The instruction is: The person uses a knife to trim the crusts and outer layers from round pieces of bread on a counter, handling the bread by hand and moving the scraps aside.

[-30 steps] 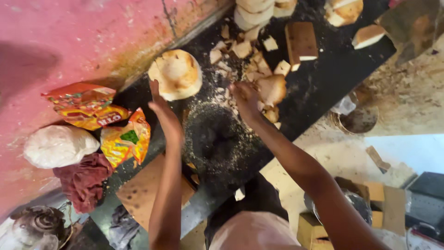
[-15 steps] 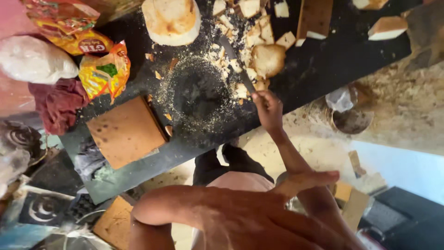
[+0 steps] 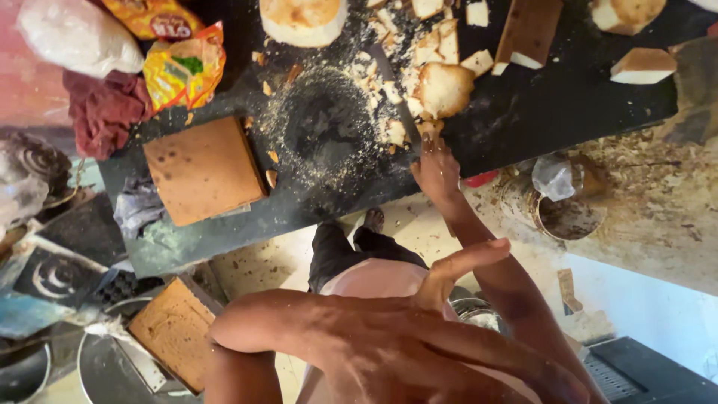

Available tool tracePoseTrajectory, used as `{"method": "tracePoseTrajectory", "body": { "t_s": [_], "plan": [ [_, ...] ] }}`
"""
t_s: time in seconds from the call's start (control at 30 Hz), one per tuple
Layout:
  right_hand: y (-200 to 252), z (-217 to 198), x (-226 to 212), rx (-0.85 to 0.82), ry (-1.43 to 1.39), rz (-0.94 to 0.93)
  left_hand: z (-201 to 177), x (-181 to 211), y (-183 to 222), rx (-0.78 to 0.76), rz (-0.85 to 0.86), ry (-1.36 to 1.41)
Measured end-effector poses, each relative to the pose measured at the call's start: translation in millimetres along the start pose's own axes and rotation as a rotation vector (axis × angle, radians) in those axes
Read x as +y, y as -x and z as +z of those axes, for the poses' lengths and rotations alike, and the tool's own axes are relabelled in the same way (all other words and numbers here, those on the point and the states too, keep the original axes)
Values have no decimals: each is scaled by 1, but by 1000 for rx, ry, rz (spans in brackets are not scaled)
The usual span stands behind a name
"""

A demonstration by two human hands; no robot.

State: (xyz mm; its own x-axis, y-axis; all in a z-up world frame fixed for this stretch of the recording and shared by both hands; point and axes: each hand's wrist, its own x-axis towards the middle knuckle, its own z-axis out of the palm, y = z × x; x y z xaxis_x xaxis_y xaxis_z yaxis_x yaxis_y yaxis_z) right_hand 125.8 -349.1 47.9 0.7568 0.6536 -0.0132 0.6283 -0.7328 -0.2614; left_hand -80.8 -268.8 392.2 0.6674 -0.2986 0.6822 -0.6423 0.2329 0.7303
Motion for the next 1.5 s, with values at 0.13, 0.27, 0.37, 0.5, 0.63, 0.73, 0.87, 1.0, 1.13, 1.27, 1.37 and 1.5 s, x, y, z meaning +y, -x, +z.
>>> {"method": "tracePoseTrajectory", "body": {
  "t_s": [0.13,0.27,0.37,0.5,0.63,0.73,0.87,1.0,1.13,1.27,1.37,1.5],
  "plan": [
    [-1,7,9,195,48,-117,2,3,9,29,-3,-20],
    [0,-4,23,185,-117,-151,-1,9,17,35,-2,-39],
    [1,-12,15,232,-174,-202,-3,14,23,32,5,-59],
    [6,-2,-38,210,-266,-263,-2,16,32,35,14,-41],
    [-8,31,-136,332,-388,-493,-9,26,45,21,24,-35],
    [-31,56,-199,125,-486,-323,-21,37,54,-3,25,-28],
    [-53,85,-237,215,-349,-281,-42,52,67,-45,24,11],
    [-39,95,-216,96,-249,-157,-65,66,81,-97,39,55],
    [12,75,-149,-84,-186,40,-81,75,94,-136,50,85],
    [40,45,-102,157,-176,62,-82,80,102,-165,55,97],
    [56,40,-105,119,-191,37,-77,75,99,-163,66,108],
    [79,69,-148,186,-85,-340,-75,65,89,-166,63,101]
  ]
}}
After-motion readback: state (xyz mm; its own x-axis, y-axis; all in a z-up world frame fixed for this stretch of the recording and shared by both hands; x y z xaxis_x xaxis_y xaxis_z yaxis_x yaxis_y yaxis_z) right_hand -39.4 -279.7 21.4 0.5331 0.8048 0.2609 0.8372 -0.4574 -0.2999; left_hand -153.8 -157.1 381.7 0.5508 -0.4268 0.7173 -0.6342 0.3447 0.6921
